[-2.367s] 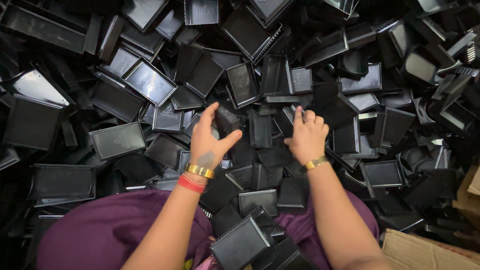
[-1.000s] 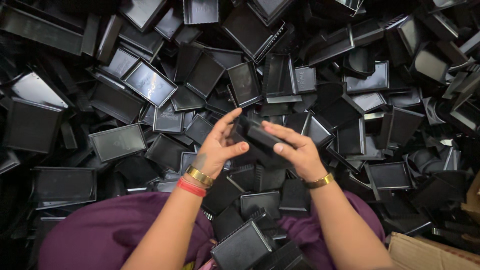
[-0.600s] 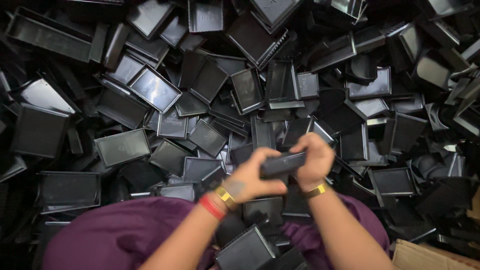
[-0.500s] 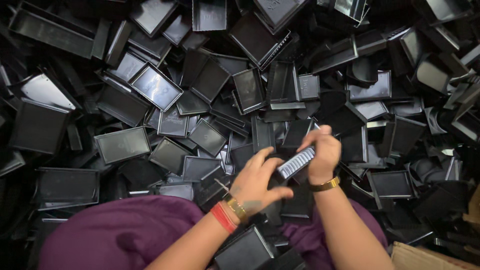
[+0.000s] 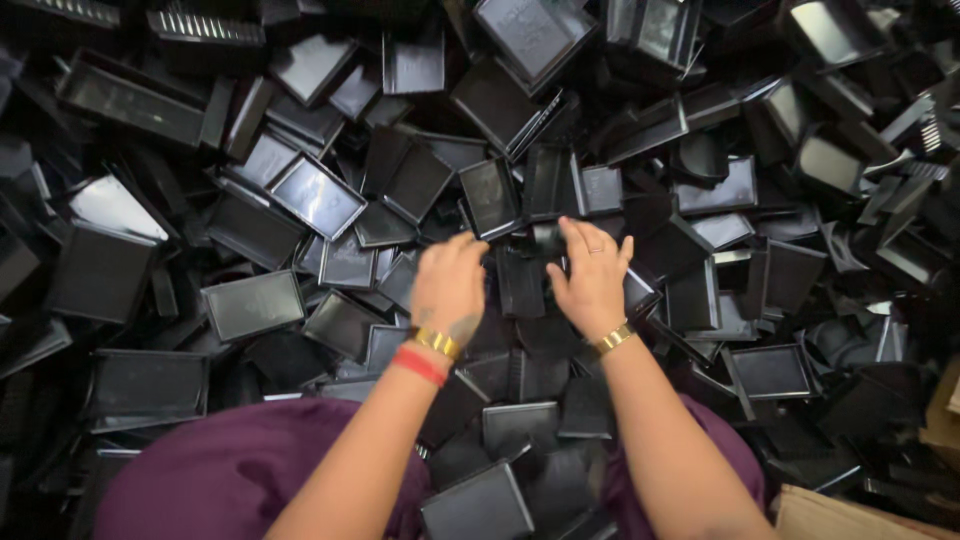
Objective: The person sits on the floor surrounded by a large pile of black plastic components. They repeatedly pick up individual parts, inspect them, and place them into a cardboard box to the right.
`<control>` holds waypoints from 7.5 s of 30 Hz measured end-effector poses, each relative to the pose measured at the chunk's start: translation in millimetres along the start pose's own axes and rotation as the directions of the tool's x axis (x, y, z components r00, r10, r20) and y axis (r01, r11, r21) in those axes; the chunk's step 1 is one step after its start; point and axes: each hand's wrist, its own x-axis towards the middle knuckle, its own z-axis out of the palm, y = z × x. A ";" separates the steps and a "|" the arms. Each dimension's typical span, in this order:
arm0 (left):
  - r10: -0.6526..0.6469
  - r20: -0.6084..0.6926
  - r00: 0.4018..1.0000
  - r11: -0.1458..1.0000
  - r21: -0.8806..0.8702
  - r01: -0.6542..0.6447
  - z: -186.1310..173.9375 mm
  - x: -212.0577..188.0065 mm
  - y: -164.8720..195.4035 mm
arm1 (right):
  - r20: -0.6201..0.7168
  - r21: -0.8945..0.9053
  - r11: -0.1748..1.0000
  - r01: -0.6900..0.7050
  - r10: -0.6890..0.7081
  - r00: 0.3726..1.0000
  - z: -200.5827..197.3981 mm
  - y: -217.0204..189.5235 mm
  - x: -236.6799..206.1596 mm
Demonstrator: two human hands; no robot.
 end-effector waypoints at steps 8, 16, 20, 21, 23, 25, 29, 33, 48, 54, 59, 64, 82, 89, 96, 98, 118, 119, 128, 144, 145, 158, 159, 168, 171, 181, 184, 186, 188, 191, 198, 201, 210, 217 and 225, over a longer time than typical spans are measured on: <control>0.375 -0.011 0.927 0.823 0.465 -0.327 19.1 74.1 -37.1 | 0.052 0.035 0.999 0.008 -0.010 0.999 -12.5 16.5 -6.8; -0.320 0.035 0.947 0.747 -0.605 0.275 -18.7 -31.1 -86.2 | 0.136 0.311 0.931 0.192 -0.244 0.960 -11.1 2.4 -8.3; -0.587 0.363 0.723 -0.106 -0.920 0.376 -7.4 -55.7 -128.2 | 0.496 0.298 0.952 -0.069 -0.092 0.863 -8.1 -17.3 -15.6; -0.614 0.369 0.697 -0.154 -0.923 0.353 4.3 -53.5 -129.5 | 0.431 0.310 0.950 -0.038 -0.105 0.896 -8.9 -18.9 -17.9; -0.688 0.271 0.673 0.023 -0.919 0.393 27.0 -46.8 -119.6 | 0.331 0.410 0.906 -0.105 -0.041 0.943 -9.5 -22.3 -23.8; -0.706 0.033 0.707 0.451 -0.749 0.486 46.9 -38.2 -100.7 | 0.277 0.590 0.762 -0.269 0.122 0.953 -9.0 -24.6 -29.8; -0.196 -0.018 0.980 0.973 0.119 0.196 42.8 -40.0 -53.4 | 0.413 0.731 0.488 -0.477 0.240 0.879 -5.4 -26.6 -36.4; -0.229 0.248 0.941 0.967 0.167 0.191 20.4 -32.4 -21.0 | 0.338 0.735 0.546 -0.402 0.218 0.915 -1.9 -22.3 -31.7; -0.121 0.479 0.869 0.185 -0.849 0.494 -23.5 -11.1 17.3 | 0.351 0.935 0.072 -0.348 -0.045 0.935 -21.4 -17.3 -37.0; -0.080 0.385 0.919 0.302 -0.870 0.391 -15.2 -20.3 22.6 | 0.335 0.925 0.202 -0.321 -0.042 0.941 -33.0 -25.0 -34.0; -0.222 0.490 0.843 0.144 -0.838 0.526 -6.3 -24.0 20.9 | 0.480 0.873 0.236 -0.428 -0.248 0.842 -38.4 -23.8 -31.8; -0.017 0.017 1.000 0.990 -0.139 0.019 -22.2 -9.1 17.8 | 0.654 0.739 0.357 -0.572 -0.177 0.735 -24.1 -14.2 -27.5; -0.207 0.531 0.822 0.977 0.156 0.145 -8.3 -29.6 20.3 | -0.043 0.091 0.973 0.214 -0.211 0.977 1.4 -29.7 -21.6; -0.194 0.256 0.947 0.977 -0.040 0.211 22.5 -31.5 -8.3 | -0.097 0.023 1.000 0.021 -0.018 0.995 -15.9 -13.5 -9.1; -0.163 -0.143 0.976 0.957 -0.262 0.121 32.7 -19.1 -22.8 | 0.372 0.168 0.982 -0.083 0.015 0.928 -23.4 -35.4 -17.5; -0.284 -0.139 0.949 0.903 -0.370 0.216 35.8 -18.8 -19.8 | 0.483 -0.017 0.990 -0.144 0.134 0.865 -13.7 -52.5 -22.5; -0.594 0.040 0.803 0.362 -0.878 0.312 57.9 6.5 -15.8 | 0.642 0.304 0.891 -0.337 0.069 0.763 44.2 117.4 -11.4; -0.495 0.056 0.867 0.410 -0.865 0.290 64.4 5.6 -12.8 | 0.584 0.492 0.816 -0.304 -0.051 0.810 46.6 118.5 -11.6; -0.277 0.155 0.948 0.602 -0.741 0.297 77.7 -18.7 23.9 | 0.495 0.784 0.398 -0.476 0.062 0.867 62.7 80.0 -29.7; -0.081 0.193 0.978 0.439 -0.874 0.209 58.8 -2.9 -0.6 | 0.369 0.811 0.498 -0.307 -0.029 0.929 47.7 101.8 -32.1; -0.088 0.204 0.975 0.502 -0.836 0.220 58.5 -4.8 0.6 | 0.299 0.834 0.507 -0.217 -0.085 0.950 47.1 99.5 -33.5; -0.386 0.060 0.920 0.829 -0.415 0.375 28.6 -16.3 15.9 | 0.613 0.688 0.470 -0.553 0.030 0.789 1.1 47.9 -31.8; -0.413 0.139 0.900 0.789 -0.439 0.429 23.5 -12.5 14.4 | 0.680 0.682 0.325 -0.655 0.046 0.732 -3.3 44.5 -30.7; 0.572 0.549 0.609 0.606 -0.783 0.137 -11.3 -23.7 55.6 | 0.188 0.919 0.252 -0.304 0.399 0.897 -38.1 50.7 -13.8; 0.301 0.355 0.885 0.852 -0.516 -0.082 -23.5 -21.9 47.8 | 0.010 0.711 0.642 -0.286 0.398 0.917 -37.8 49.6 -10.4; -0.110 0.302 0.947 0.944 0.330 0.005 26.9 -16.2 -33.1 | 0.095 -0.016 1.000 -0.025 0.026 0.995 -0.2 -3.0 -5.6; -0.152 0.227 0.962 0.987 0.086 0.136 31.7 -12.9 -39.5 | 0.070 -0.031 0.998 -0.057 0.059 0.996 3.2 7.2 -5.3; -0.137 0.234 0.963 0.990 0.062 0.126 31.1 -11.6 -41.2 | 0.063 -0.024 0.996 -0.084 0.085 0.994 8.1 16.7 -6.0; -0.181 0.270 0.946 0.977 -0.056 0.203 31.6 -12.9 -41.0 | 0.073 -0.005 0.990 -0.140 0.140 0.988 14.5 26.7 -8.6; -0.214 0.266 0.940 0.911 -0.293 0.290 36.6 -16.2 -41.1 | -0.043 0.119 0.987 -0.107 0.113 0.993 21.1 45.7 -10.2; -0.340 0.191 0.921 0.457 -0.822 0.340 50.0 -3.6 -59.2 | -0.057 0.959 0.249 -0.134 0.634 0.771 -1.0 67.7 -9.6; -0.392 0.231 0.891 0.232 -0.912 0.338 41.5 2.0 -62.6 | -0.353 0.739 0.665 -0.109 0.520 0.778 -26.5 58.6 -12.4; -0.341 -0.015 0.940 0.917 0.213 0.337 -20.0 4.6 -35.4 | 0.140 -0.159 0.968 -0.192 0.215 0.967 -17.4 8.8 -11.9; 0.024 0.207 0.978 0.955 0.284 -0.083 4.6 -3.0 -24.3 | 0.122 -0.357 0.927 -0.116 0.170 0.978 -1.0 7.5 -12.9; 0.373 0.147 0.916 0.823 0.404 -0.400 38.3 -20.3 -42.4 | 0.063 0.033 0.998 0.056 -0.058 0.996 -26.9 4.8 -12.1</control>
